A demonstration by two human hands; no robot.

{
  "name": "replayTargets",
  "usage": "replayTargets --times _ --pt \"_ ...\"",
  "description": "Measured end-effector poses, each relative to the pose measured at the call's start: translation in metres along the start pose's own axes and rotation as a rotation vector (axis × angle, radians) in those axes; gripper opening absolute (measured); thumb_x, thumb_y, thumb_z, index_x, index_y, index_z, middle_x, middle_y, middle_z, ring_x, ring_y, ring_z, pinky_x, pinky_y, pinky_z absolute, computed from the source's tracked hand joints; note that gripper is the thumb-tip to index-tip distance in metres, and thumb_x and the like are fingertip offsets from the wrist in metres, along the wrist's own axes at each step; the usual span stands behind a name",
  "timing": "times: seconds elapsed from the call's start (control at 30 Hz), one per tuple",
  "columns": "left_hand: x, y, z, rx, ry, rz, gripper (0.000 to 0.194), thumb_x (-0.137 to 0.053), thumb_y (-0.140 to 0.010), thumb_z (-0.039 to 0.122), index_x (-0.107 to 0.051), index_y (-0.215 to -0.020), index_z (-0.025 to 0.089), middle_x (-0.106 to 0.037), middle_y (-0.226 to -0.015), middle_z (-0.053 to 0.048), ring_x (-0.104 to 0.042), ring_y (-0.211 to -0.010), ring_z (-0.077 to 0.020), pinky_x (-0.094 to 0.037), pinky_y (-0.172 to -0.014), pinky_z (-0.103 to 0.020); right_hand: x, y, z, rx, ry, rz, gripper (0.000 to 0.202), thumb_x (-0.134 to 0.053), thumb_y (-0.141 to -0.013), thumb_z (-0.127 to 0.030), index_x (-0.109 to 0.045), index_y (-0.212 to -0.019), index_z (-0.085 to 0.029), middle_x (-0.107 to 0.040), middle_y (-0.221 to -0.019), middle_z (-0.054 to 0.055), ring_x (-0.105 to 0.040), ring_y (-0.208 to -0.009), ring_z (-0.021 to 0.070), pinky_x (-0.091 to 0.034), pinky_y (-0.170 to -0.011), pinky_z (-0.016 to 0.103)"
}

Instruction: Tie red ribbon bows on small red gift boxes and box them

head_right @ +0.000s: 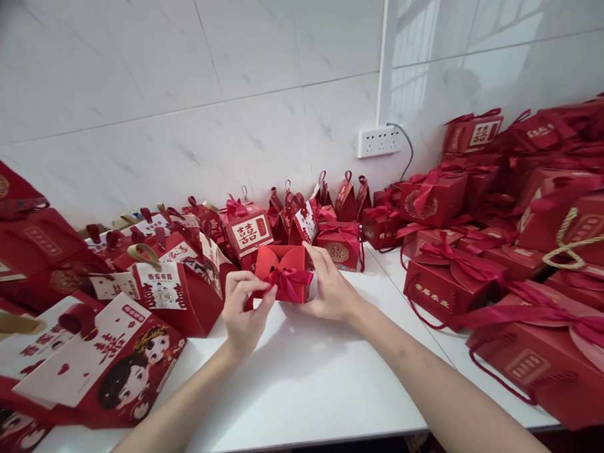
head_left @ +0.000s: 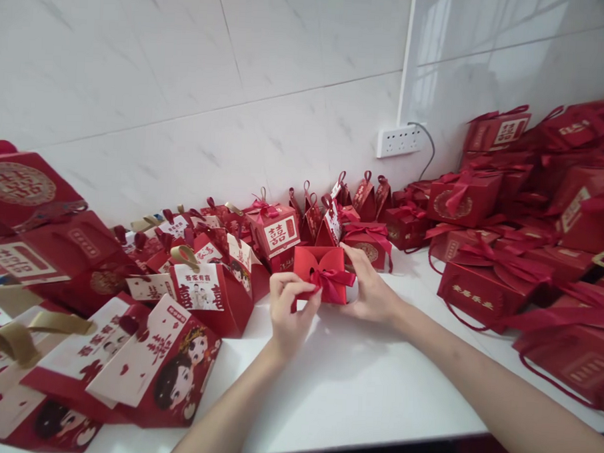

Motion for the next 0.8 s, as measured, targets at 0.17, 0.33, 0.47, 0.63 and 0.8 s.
replayTargets --times 0.17,0.33,0.47,0.63,0.8 --pt "-0.001 0.003 0.008 -0.188 -0.058 -0.070 0.013 -0.065 -0.077 0.009 -0.062 -0.083 0.021 -0.043 -0.078 0.000 -0.046 -0.075 -0.0127 -0.042 -0.066 -0.026 0.002 0.001 -0.002 0.034 0.011 0.023 0.102 -0.074 -0.065 -0.032 -0.011 -0.145 -0.021 -0.036 -0.132 0.018 -0.039 -0.125 0.0350 -0.041 -0.100 0.055" --pt "0.000 0.002 0.014 -0.264 -0.136 -0.073 0.015 -0.066 -0.077 0.008 -0.063 -0.084 0.021 -0.044 -0.074 0.001 -0.046 -0.074 -0.0128 -0.036 -0.070 -0.030 0.003 0.000 -0.005 0.073 0.041 0.062 0.104 -0.073 -0.066 -0.034 -0.008 -0.146 -0.021 -0.036 -0.133 0.018 -0.039 -0.124 0.0362 -0.044 -0.097 0.054" --pt "0.000 0.002 0.018 -0.279 -0.158 -0.064 0.014 -0.065 -0.078 0.008 -0.063 -0.084 0.021 -0.047 -0.073 0.002 -0.048 -0.071 -0.0120 -0.033 -0.070 -0.031 0.003 0.001 -0.007 0.089 0.047 0.090 0.106 -0.073 -0.066 -0.035 -0.006 -0.146 -0.021 -0.036 -0.133 0.018 -0.039 -0.124 0.0367 -0.044 -0.096 0.054" --pt "-0.001 0.001 0.019 -0.283 -0.136 -0.055 0.013 -0.063 -0.078 0.007 -0.062 -0.081 0.020 -0.050 -0.072 0.001 -0.049 -0.071 -0.0116 -0.032 -0.070 -0.030 0.004 0.000 -0.008 0.084 0.038 0.101 0.102 -0.072 -0.066 -0.033 -0.009 -0.146 -0.021 -0.037 -0.133 0.017 -0.040 -0.123 0.0358 -0.042 -0.097 0.055" --pt "-0.001 0.000 0.020 -0.265 -0.110 -0.029 0.012 -0.063 -0.077 0.007 -0.061 -0.079 0.019 -0.051 -0.072 0.002 -0.050 -0.070 -0.0114 -0.032 -0.070 -0.030 0.004 0.000 -0.008 0.103 0.040 0.113 0.102 -0.072 -0.066 -0.035 -0.011 -0.146 -0.019 -0.038 -0.132 0.018 -0.041 -0.121 0.0360 -0.043 -0.095 0.056"
Point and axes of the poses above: each hand's wrist, its own y-axis away from the middle knuckle, its own x-axis out of the back of the hand, z = x × y, the point moved 3 cm from there along -y, towards the middle knuckle
